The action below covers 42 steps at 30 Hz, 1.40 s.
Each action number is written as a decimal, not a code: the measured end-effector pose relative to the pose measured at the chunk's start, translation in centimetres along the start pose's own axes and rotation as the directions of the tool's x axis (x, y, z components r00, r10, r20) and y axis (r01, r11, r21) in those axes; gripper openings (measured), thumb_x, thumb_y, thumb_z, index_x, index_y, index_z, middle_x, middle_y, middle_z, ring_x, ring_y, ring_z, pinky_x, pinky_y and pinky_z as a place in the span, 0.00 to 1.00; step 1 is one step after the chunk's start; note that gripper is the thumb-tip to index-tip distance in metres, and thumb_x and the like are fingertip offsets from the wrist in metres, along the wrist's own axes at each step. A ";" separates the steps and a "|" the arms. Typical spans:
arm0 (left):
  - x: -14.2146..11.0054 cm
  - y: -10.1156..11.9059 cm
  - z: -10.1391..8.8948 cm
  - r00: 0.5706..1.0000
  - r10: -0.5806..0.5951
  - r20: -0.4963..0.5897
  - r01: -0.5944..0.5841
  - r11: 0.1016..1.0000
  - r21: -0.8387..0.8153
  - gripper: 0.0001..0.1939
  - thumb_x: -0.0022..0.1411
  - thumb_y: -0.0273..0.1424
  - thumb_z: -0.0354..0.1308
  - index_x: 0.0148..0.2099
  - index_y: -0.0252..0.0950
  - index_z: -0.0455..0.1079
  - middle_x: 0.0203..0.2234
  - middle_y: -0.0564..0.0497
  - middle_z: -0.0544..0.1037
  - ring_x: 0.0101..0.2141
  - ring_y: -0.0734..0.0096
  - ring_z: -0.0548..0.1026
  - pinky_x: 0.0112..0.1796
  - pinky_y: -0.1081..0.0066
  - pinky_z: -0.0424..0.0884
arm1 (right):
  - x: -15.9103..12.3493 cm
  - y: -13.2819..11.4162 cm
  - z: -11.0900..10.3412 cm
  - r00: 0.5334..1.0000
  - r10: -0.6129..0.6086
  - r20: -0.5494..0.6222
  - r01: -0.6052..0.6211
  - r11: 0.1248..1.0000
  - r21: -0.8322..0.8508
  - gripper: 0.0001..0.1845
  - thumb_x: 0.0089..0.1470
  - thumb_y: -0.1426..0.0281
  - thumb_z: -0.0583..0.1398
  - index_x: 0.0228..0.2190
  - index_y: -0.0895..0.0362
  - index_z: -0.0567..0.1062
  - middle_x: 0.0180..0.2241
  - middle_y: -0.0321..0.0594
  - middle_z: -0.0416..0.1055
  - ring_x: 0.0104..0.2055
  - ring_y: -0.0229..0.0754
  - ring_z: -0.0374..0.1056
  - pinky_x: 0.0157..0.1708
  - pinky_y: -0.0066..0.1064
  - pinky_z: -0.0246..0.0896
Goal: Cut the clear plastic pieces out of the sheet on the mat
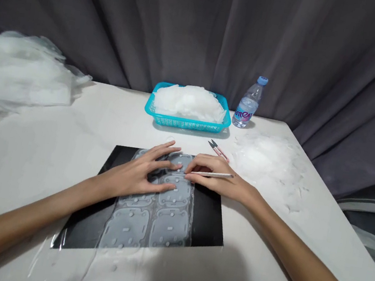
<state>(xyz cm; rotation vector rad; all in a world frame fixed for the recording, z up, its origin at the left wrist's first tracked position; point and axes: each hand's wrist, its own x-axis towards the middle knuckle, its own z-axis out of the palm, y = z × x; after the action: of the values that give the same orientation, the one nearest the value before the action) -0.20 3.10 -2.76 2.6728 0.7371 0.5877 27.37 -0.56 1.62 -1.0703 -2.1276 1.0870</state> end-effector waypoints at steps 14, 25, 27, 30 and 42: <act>0.9 0.8 -0.3 0.991 -0.078 0.111 0.061 0.986 0.152 0.37 0.68 0.59 0.55 0.64 0.35 0.72 0.72 0.38 0.61 0.75 0.47 0.47 0.71 0.46 0.56 | -0.1 0.9 0.9 0.990 -0.138 0.003 0.137 0.988 -0.070 0.06 0.67 0.67 0.63 0.39 0.56 0.79 0.41 0.40 0.79 0.41 0.40 0.76 0.47 0.33 0.73; 1.0 0.7 -0.1 0.992 -0.088 0.092 0.080 0.992 0.093 0.35 0.66 0.57 0.59 0.63 0.38 0.72 0.73 0.40 0.60 0.75 0.44 0.49 0.70 0.45 0.56 | 0.1 1.5 1.3 0.980 -0.198 0.016 0.198 0.970 -0.140 0.09 0.70 0.65 0.60 0.42 0.54 0.79 0.43 0.41 0.79 0.44 0.43 0.76 0.49 0.38 0.72; 1.0 0.6 0.0 0.992 -0.086 0.096 0.078 0.993 0.088 0.35 0.66 0.58 0.58 0.63 0.38 0.72 0.73 0.41 0.59 0.75 0.44 0.49 0.70 0.45 0.56 | 0.1 1.5 1.3 0.978 -0.206 0.023 0.207 0.968 -0.141 0.09 0.70 0.65 0.59 0.42 0.54 0.79 0.43 0.41 0.79 0.45 0.43 0.75 0.48 0.38 0.71; 0.9 0.6 0.0 0.992 -0.085 0.093 0.077 0.993 0.087 0.35 0.67 0.58 0.58 0.63 0.38 0.72 0.73 0.40 0.60 0.75 0.44 0.49 0.71 0.45 0.55 | 0.1 1.6 1.4 0.971 -0.236 0.048 0.240 0.958 -0.159 0.09 0.71 0.65 0.58 0.43 0.54 0.78 0.43 0.42 0.79 0.47 0.44 0.75 0.49 0.38 0.70; 1.0 0.8 0.0 0.989 -0.101 0.109 0.090 0.991 0.100 0.36 0.66 0.59 0.57 0.62 0.36 0.72 0.73 0.39 0.61 0.75 0.44 0.50 0.70 0.44 0.56 | -0.1 1.5 1.5 0.945 -0.315 0.088 0.324 0.862 -0.390 0.08 0.72 0.70 0.56 0.42 0.54 0.76 0.44 0.44 0.80 0.47 0.46 0.76 0.47 0.38 0.69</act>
<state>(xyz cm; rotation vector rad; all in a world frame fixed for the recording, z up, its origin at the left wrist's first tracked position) 0.88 3.00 -2.14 2.7121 0.8747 0.3822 26.99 -0.75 -0.50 -0.8251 -2.4991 0.5188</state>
